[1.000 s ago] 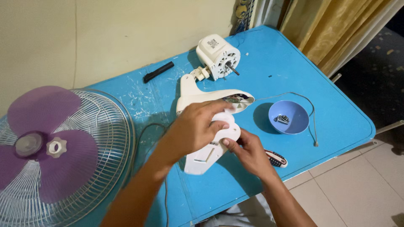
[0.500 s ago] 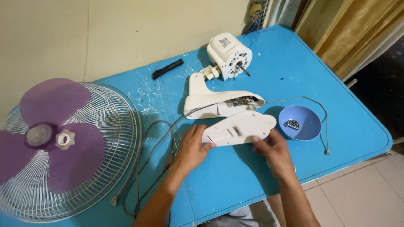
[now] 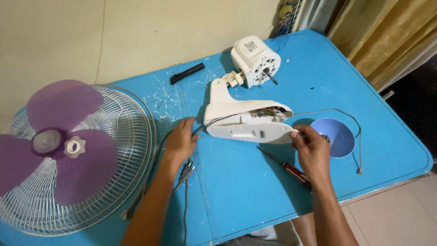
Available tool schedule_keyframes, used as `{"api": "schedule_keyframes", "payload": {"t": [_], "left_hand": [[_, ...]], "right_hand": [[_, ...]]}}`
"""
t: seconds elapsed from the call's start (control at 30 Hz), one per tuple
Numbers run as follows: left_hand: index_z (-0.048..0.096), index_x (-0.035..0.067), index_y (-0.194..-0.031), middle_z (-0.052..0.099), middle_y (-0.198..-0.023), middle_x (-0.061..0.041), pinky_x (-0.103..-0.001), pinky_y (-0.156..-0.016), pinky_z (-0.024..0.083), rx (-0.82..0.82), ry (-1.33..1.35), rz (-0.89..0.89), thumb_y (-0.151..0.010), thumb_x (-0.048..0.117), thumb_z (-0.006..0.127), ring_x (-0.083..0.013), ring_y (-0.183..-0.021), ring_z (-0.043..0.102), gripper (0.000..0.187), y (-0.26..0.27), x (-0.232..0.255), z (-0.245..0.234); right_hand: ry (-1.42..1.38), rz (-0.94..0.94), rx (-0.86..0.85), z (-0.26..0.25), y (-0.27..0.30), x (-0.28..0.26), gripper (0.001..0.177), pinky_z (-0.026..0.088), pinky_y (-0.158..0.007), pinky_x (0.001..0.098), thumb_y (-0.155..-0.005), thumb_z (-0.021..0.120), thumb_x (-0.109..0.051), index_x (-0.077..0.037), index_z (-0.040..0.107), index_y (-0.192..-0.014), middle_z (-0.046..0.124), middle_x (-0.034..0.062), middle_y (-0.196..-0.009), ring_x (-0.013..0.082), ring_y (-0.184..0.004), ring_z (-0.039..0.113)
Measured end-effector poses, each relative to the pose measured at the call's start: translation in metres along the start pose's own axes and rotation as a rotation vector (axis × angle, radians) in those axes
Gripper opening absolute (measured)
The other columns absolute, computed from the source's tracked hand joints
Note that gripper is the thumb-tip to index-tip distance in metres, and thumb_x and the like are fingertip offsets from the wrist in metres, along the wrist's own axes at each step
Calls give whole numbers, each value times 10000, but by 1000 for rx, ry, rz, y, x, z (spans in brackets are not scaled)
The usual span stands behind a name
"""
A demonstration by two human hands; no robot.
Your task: The person assembles an electric fan on a blue table. They place the fan blade onto the motor, attach the front grille, and then secure the rear cover to the base using a screwdriver and screws.
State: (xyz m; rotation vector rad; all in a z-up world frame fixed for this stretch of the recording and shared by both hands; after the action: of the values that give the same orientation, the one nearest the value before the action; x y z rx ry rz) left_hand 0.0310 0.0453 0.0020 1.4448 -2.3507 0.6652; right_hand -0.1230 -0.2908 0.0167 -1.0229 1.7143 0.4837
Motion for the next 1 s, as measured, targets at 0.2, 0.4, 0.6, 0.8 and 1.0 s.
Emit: {"api": "schedule_keyframes", "payload": {"t": [0.2,0.4,0.6,0.8,1.0], "left_hand": [[524,185,-1492,710,-1149,-204,-476,-903,543,-120,-87,-36,-890,1,635,-390,-1033,684,639,-15,-11,6],[385,227,-1565,617,-1368,-210,-455,-951,537,-115,50,-20,-864,23,664,-381,-1116,680,782,-22,13,-4],[385,243,-1556,552,-1480,-152,-454,-1061,471,-157,140,-18,-816,181,812,-400,-1280,585,856,-27,31,-7],[425,220,-1523,528,-1516,-155,-448,-1068,489,-66,234,92,-750,233,870,-391,-1299,589,893,-28,27,-1],[444,279,-1511,387,-1597,-164,-460,-1016,501,-115,122,-22,-694,281,901,-407,-1243,599,936,-29,26,11]], "right_hand": [[4,19,28,10,-8,-1,216,542,-657,296,-975,698,-169,-3,716,-1112,742,88,-837,136,-718,701],[71,27,60,17,-6,-9,222,543,-654,314,-989,685,-181,-4,712,-1120,754,117,-828,163,-743,728],[102,-19,51,21,-7,-17,254,557,-675,317,-992,670,-207,-7,700,-1146,764,132,-829,172,-764,754],[111,-9,41,23,-18,-11,244,561,-688,323,-998,660,-203,2,693,-1126,763,134,-835,172,-772,758],[-14,21,-17,30,-28,10,215,593,-719,314,-995,634,-160,11,690,-1114,754,111,-842,164,-769,738]]}}
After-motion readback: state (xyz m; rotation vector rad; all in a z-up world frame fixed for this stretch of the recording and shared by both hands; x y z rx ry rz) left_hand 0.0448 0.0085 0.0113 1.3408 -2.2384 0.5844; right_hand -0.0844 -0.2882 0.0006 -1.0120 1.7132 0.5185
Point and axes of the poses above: each hand's wrist, its own y-axis away from the middle knuckle, its own z-axis out of the palm, x = y × z, the point moved 3 cm from there along -y, towards the middle knuckle
